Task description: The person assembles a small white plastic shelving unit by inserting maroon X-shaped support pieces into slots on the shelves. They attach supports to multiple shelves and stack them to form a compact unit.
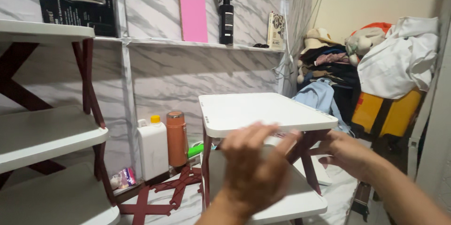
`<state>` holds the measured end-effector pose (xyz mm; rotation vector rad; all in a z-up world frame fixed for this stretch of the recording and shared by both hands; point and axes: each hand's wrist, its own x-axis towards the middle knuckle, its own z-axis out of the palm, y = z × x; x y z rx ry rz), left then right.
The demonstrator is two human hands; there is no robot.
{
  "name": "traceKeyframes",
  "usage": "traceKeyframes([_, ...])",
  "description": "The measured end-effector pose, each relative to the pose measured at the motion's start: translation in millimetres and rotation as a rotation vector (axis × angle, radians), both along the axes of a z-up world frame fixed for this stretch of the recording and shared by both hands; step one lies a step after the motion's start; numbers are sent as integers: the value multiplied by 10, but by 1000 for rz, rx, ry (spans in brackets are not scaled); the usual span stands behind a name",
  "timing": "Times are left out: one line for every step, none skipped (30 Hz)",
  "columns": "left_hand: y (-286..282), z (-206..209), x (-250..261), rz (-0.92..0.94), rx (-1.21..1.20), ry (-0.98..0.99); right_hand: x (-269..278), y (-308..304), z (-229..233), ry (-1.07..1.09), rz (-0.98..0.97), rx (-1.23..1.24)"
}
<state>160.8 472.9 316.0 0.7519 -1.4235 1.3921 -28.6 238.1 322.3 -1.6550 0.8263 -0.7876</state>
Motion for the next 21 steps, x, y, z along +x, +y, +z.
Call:
traceKeyframes([-53, -5, -109, -42, 70, -18, 2, 15, -30, -37, 24, -30])
traceKeyframes([-108, -29, -212, -84, 139, -35, 13, 23, -51, -75, 48, -61])
traceKeyframes([-169, -65, -304, -126, 209, -54, 8, 25, -59, -113, 71, -92])
traceKeyframes([-241, -112, -389, -150, 390, 6, -6, 28, -69, -83, 35, -127])
traceKeyframes([-317, -168, -463, -173, 574, 62, -12, 32, -83, -54, 0, -162])
traceKeyframes([-382, -241, -514, -195, 760, 116, -23, 35, -100, -23, -35, -195])
traceKeyframes([-442, -310, -527, -132, 866, 200, -34, 36, -114, -68, -17, -180])
traceKeyframes([-503, -369, -519, -66, 972, 285, -33, 37, -123, -113, 1, -165])
traceKeyframes([-558, -431, -516, 0, 1076, 369, -38, 36, -127, -158, 20, -150])
traceKeyframes([-579, -519, -495, 61, 1224, 381, -45, 31, -126, -145, 20, -156])
traceKeyframes([-566, -625, -450, 125, 1370, 396, -45, 23, -118, -132, 20, -161])
traceKeyframes([-574, -707, -415, 194, 1514, 411, -37, 15, -110, -121, 21, -166])
traceKeyframes([-623, -766, -426, 239, 1496, 391, -34, 8, -102, -111, 11, -165])
traceKeyframes([-674, -828, -453, 283, 1477, 368, -34, 2, -98, -101, 0, -163])
traceKeyframes([-716, -890, -456, 326, 1459, 346, -33, -4, -97, -91, -10, -161])
traceKeyframes([-749, -955, -432, 298, 1425, 316, -41, -4, -108, -101, -11, -161])
traceKeyframes([-780, -1008, -386, 269, 1390, 287, -47, 1, -118, -110, -12, -162])
traceKeyframes([-800, -1046, -332, 242, 1353, 260, -37, 12, -120, -120, -11, -163])
traceKeyframes([-802, -1078, -271, 239, 1336, 201, -31, 31, -117, -114, -1, -163])
traceKeyframes([-789, -1092, -191, 236, 1316, 142, -28, 56, -109, -110, 9, -165])
traceKeyframes([-761, -1096, -112, 233, 1294, 82, -26, 84, -98, -106, 19, -167])
